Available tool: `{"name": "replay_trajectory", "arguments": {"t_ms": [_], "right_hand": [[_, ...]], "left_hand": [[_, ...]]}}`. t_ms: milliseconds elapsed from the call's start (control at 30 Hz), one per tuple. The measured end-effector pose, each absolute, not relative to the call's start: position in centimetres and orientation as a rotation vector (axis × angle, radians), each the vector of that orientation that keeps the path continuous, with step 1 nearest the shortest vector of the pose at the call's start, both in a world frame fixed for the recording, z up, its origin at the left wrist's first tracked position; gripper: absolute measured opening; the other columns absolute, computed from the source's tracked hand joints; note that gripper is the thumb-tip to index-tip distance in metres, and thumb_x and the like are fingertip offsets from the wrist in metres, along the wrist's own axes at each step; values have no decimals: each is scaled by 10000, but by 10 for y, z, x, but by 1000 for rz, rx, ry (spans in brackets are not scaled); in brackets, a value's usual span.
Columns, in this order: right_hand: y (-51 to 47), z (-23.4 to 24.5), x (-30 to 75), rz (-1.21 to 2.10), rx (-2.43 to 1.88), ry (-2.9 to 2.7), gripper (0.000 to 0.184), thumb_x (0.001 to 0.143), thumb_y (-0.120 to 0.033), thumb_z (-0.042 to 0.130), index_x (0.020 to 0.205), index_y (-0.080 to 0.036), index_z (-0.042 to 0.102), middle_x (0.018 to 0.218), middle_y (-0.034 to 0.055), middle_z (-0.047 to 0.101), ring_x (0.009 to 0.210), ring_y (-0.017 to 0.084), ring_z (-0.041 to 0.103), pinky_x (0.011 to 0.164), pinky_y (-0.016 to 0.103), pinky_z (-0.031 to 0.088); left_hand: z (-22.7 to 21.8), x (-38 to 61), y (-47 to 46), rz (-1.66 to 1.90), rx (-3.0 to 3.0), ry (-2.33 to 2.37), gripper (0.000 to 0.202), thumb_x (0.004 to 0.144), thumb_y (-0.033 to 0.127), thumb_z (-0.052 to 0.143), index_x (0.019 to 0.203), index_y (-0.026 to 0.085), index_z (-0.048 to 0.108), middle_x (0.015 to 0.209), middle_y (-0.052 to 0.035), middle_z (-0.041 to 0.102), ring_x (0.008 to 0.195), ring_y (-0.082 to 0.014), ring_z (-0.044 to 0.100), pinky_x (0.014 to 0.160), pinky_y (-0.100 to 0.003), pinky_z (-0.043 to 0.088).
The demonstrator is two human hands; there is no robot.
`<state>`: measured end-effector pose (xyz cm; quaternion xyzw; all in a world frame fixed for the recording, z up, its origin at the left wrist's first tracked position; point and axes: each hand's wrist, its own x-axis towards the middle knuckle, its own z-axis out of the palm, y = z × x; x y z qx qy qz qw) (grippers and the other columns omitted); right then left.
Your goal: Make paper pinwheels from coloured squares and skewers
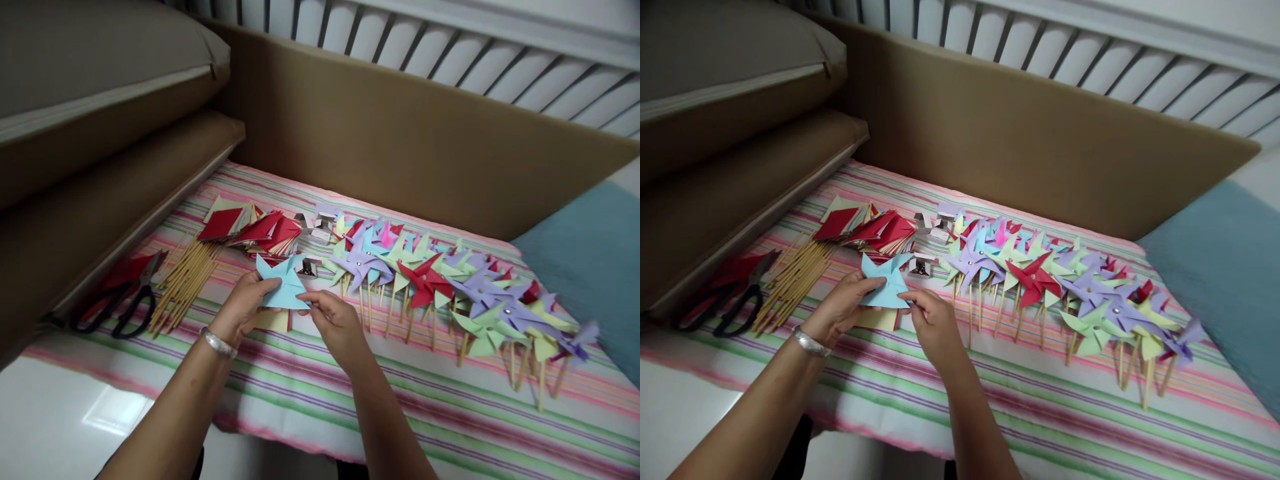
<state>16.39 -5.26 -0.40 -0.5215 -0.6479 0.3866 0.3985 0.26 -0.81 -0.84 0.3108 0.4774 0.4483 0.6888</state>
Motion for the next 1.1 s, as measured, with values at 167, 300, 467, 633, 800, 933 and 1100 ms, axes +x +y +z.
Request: {"name": "replay_trajectory", "arguments": {"t_ms": [167,300,467,633,800,933,1100], "right_hand": [[-52,-2,166,833,-1330,-1706,227,760,-140,530,881,-257,682,836,25,646,816,182,600,755,315,466],[-52,-5,167,769,-1359,-1667,157,767,-215,574,837,-272,702,1082,55,617,1037,221,551,920,394,404],[-52,-10,166,653,-1441,-1662,116,747,-241,608,800,-264,709,1283,62,507,1258,256,364,1028,454,274],[-52,-10,162,610,-1509,-1592,51,701,-244,648,713,-257,696,1227,56,537,1281,272,316,1023,477,274],[-51,-13,162,695,-1515,-1473,30,692,-257,647,681,-264,674,1220,50,523,1285,282,290,896,467,417],[-50,-13,163,697,-1523,-1487,44,701,-247,638,685,-261,676,1165,67,562,1281,296,298,886,478,418],[-50,-14,163,651,-1531,-1511,43,712,-251,626,694,-246,666,1202,71,546,1277,285,322,929,487,382]], "left_hand": [[-11,4,-8,1005,698,1070,211,549,242,691,718,126,639,589,-3,633,479,-120,535,427,-210,388],[-13,7,-9,1031,714,1055,260,541,228,700,770,108,668,666,-35,676,555,-137,583,553,-237,434],[-14,14,-15,985,768,1078,247,549,220,702,767,106,674,652,-36,676,516,-130,569,522,-231,421],[-16,21,-18,916,801,1076,225,557,237,702,745,114,688,602,-29,662,461,-128,545,476,-234,409],[-15,23,-19,904,763,1012,245,524,221,732,745,119,702,646,-40,683,535,-143,584,532,-239,435],[-11,24,-20,882,727,1021,227,522,220,736,724,121,702,583,-21,660,471,-122,550,504,-237,426],[-10,23,-21,862,735,1004,260,546,216,723,787,121,704,585,-13,651,463,-107,537,489,-222,412]]}}
